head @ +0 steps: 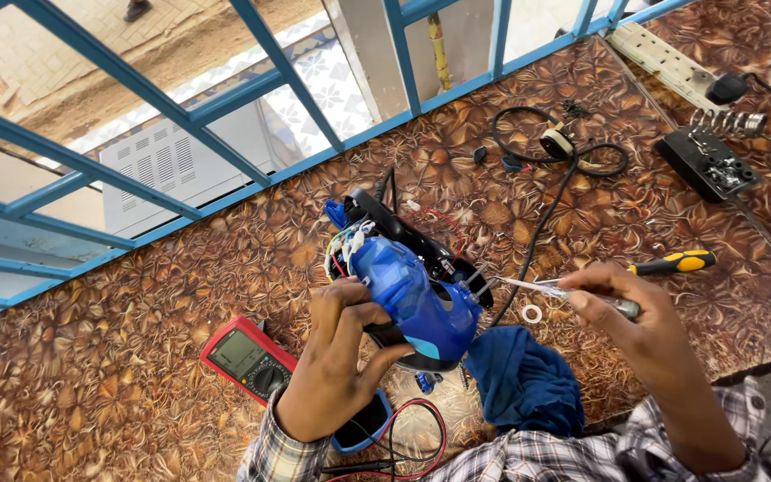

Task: The person disassembles a blue steam iron using a screwdriver to remove screws and their hands to pull apart the plastic casing and internal water tank components, later wiping a part with a cloth.

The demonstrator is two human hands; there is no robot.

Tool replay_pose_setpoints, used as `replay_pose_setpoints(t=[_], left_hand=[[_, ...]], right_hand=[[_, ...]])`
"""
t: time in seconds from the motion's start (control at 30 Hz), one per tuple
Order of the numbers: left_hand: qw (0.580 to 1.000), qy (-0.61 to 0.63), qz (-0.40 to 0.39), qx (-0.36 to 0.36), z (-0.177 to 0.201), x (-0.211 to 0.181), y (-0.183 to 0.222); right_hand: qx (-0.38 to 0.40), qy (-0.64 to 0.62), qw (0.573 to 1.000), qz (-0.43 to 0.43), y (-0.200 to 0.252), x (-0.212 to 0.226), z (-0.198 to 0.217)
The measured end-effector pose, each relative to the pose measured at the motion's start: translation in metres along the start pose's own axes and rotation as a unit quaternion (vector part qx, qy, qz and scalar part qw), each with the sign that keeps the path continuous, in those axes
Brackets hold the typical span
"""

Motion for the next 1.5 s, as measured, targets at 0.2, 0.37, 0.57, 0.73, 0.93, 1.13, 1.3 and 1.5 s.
replay_pose_setpoints(t=[0.2,0.37,0.57,0.73,0.93,1.13,1.3,1.5], left_hand=[[1.000,-0.001,-0.002,-0.007,0.001,0.001,0.005],[1.000,0.002,0.007,-0.013,-0.001,0.002,0.010],[1.000,0.005,0.019,-0.023,-0.001,0.002,0.011],[1.000,0.011,0.018,-0.019,0.001,0.000,0.010],[1.000,-0.003,0.006,-0.015,-0.001,0.001,0.011],[1.000,-0.008,-0.011,-0.023,0.000,-0.002,0.014],[0.999,-0.011,-0.020,-0.035,0.000,-0.009,0.015],[0.999,-0.006,-0.013,-0.053,-0.001,-0.010,0.021]], right_hand=[[-0.010,-0.053,0.993,-0.102,-0.007,-0.014,0.003],[0.009,-0.042,0.988,-0.146,-0.032,-0.046,-0.004],[0.062,0.251,0.957,-0.134,-0.065,-0.076,-0.031],[0.089,0.210,0.974,-0.021,-0.071,-0.077,-0.055],[0.109,0.207,0.972,0.011,-0.094,-0.052,-0.060],[0.094,0.208,0.970,0.079,-0.117,0.006,-0.062],[0.158,0.202,0.961,0.103,-0.159,0.026,-0.083],[0.173,0.161,0.957,0.170,-0.128,0.079,-0.093]])
Point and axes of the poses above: each hand's wrist, its own y-axis away from the middle knuckle, its own z-axis out of the back of the hand, x = y × z, the point moved 1 cm from there along -y, towards the middle knuckle, and after that the axes turned 8 degrees about x, right-handed, at the moved point
